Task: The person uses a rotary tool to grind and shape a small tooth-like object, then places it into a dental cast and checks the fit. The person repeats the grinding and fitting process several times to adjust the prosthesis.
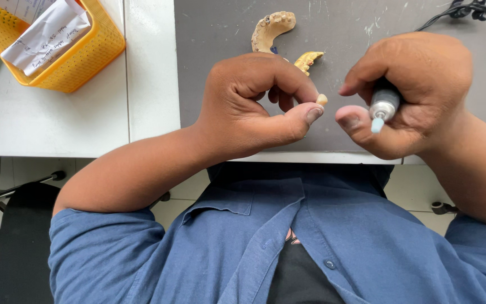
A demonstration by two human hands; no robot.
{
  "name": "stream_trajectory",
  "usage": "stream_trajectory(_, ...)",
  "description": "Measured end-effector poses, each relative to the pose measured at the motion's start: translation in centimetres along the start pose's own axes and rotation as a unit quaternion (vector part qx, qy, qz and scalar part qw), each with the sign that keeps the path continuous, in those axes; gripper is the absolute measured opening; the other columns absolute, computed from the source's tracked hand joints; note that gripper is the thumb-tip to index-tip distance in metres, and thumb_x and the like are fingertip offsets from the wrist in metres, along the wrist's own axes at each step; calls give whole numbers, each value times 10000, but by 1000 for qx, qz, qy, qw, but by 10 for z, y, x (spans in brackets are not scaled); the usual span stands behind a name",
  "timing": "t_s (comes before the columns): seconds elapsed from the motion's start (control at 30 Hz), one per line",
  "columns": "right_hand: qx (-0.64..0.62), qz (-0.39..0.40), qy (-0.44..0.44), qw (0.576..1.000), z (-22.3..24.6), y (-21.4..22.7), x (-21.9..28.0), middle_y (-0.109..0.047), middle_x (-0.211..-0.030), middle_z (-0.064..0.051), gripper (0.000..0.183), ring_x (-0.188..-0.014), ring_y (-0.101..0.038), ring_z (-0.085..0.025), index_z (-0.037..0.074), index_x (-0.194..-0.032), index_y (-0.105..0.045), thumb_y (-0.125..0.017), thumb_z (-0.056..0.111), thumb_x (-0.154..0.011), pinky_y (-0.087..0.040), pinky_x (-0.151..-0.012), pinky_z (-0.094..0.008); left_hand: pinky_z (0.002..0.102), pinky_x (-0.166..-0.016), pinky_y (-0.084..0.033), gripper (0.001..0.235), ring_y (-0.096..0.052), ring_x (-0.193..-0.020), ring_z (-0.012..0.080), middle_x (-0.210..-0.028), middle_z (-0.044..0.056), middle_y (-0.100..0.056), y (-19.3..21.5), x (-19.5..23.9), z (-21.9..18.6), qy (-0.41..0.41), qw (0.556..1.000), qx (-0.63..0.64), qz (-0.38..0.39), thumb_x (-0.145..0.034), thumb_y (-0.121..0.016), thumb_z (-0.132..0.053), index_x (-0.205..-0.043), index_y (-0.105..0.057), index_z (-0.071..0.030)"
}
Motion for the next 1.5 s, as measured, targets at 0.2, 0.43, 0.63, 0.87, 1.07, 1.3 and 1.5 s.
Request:
stream_trajectory(0.2, 89, -10, 35, 995, -2, -5, -2, -497, -631, -88, 563, -525, -521, -250, 23, -744, -584, -831, 525, -803, -371, -496, -345, 199, -677, -486, 96, -619, -757, 42, -880, -10, -708, -4, 0, 0, 7, 999, 13, 35, -985, -802, -91, -953, -715, -67)
stream_trajectory(0.43, 124, -11, 51, 991, 4, -10, -8, -440, -588, -89, 626, -539, -491, -296, 29, -675, -546, -810, 586, -784, -354, -473, -374, 194, -699, -523, 96, -644, -788, 44, -890, -13, -686, -5, 1, 1, 28, 994, 61, 82, -1000, -776, -106, -977, -702, -49)
stream_trajectory(0.63, 138, -13, 59, 989, 5, -15, -7, -448, -607, -90, 667, -519, -509, -296, 29, -691, -548, -754, 650, -819, -371, -488, -378, 191, -695, -544, 87, -671, -782, 39, -895, -11, -701, -4, 1, 1, 23, 992, 62, 104, -1006, -758, -105, -972, -701, -49)
stream_trajectory(0.87, 157, -16, 65, 985, 4, -18, -5, -444, -606, -84, 708, -518, -521, -293, 37, -693, -559, -701, 714, -842, -378, -497, -377, 189, -685, -541, 107, -672, -772, 41, -887, -12, -705, -4, 0, -1, 11, 993, 51, 109, -1008, -761, -107, -944, -697, -50)
stream_trajectory(1.07, 156, -19, 66, 985, 4, -20, -4, -423, -575, -87, 718, -511, -504, -300, 30, -664, -559, -691, 719, -815, -362, -477, -383, 189, -677, -545, 115, -672, -761, 44, -859, -11, -702, -5, 0, -1, 11, 993, 39, 111, -989, -765, -108, -921, -695, -46)
stream_trajectory(1.3, 172, -16, 74, 982, 5, -18, -3, -442, -610, -85, 709, -513, -504, -292, 39, -686, -564, -696, 712, -865, -360, -494, -377, 177, -667, -565, 114, -684, -752, 31, -851, -9, -708, -5, 0, -1, 27, 992, 54, 111, -998, -758, -99, -915, -702, -45)
stream_trajectory(1.5, 175, -18, 74, 982, 5, -20, -3, -434, -589, -90, 715, -507, -510, -302, 30, -667, -558, -689, 711, -841, -366, -490, -390, 177, -656, -553, 110, -674, -738, 28, -835, -11, -705, -6, 0, -1, 31, 991, 61, 115, -984, -761, -99, -917, -699, -38)
Point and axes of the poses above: each hand's wrist, its own x-axis away from the middle knuckle, its own y-axis out of the back of the hand, z = x × y, the point moved 4 cm from there along -x, towards the middle knuckle
